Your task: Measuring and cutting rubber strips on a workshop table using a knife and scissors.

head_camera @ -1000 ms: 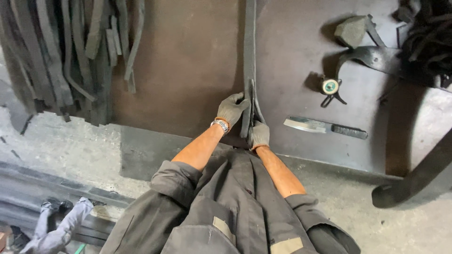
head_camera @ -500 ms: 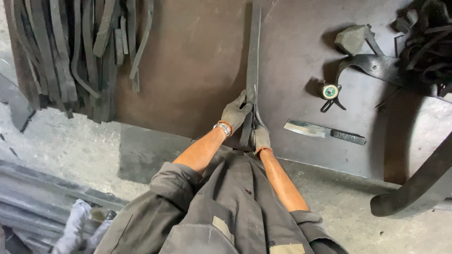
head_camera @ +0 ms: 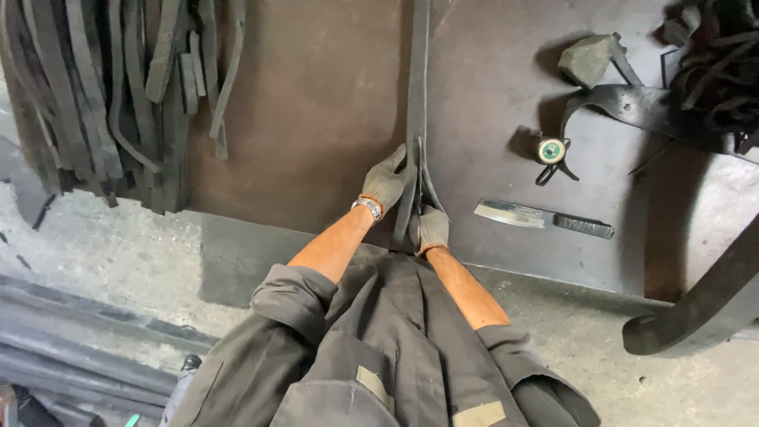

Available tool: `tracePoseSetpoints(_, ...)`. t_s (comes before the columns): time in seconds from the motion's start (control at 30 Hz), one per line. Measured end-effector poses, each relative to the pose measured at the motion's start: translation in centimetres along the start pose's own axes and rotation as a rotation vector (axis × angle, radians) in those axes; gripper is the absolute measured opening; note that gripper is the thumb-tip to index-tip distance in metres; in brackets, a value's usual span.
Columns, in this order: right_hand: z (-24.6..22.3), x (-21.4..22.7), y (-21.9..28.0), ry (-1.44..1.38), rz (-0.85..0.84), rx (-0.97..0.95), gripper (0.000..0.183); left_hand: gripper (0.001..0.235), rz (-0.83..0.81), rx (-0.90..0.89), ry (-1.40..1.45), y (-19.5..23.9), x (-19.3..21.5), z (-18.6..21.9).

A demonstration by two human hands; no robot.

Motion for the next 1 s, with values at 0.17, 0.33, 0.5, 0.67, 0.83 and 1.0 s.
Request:
tracePoseSetpoints(0.17,0.1,0.5,0.0,0.004,-0.040,-0.057,0.050,0.061,0.131,-0.026,0.145,-0.7,-0.2,0.6)
tracePoseSetpoints(0.33,0.3,0.3,0.3,0.052,0.005,0.066,0.049,0.058,0.128,-0.036,0.113,-0.5,0.2,0.0)
tracePoseSetpoints(0.5,-1.8,0.8,1.3,0.017,-0.084,0.028,0.053,0.060,0.063,0.011,0.046,1.8,0.0,-1.1)
tracePoseSetpoints(0.67,1.6,-1.4,-0.2,0.115,-0.074,-0.037,0.052,0.062,0.032,-0.051,0.029,1.8,-0.4,-0.7)
tracePoseSetpoints(0.83,0.5,-0.4,-0.4,0.041,-0.014,0.006,0.048,0.063,0.022,-0.071,-0.092,0.3,-1.0,-1.2)
tracePoseSetpoints(1.0,0.3,-0.5,-1.0,0.010,-0.010,-0.004,0.047,0.062,0.051,-0.033,-0.083,-0.3,0.3,1.1)
Point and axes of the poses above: each hand's wrist, its own y-axis away from the middle knuckle, its own x-axis out of the back of the hand, z = x × y, the point moved 9 cm from there along -y, towards the middle knuckle, and after that the axes turned 6 degrees about -x, right-handed, at the moved point
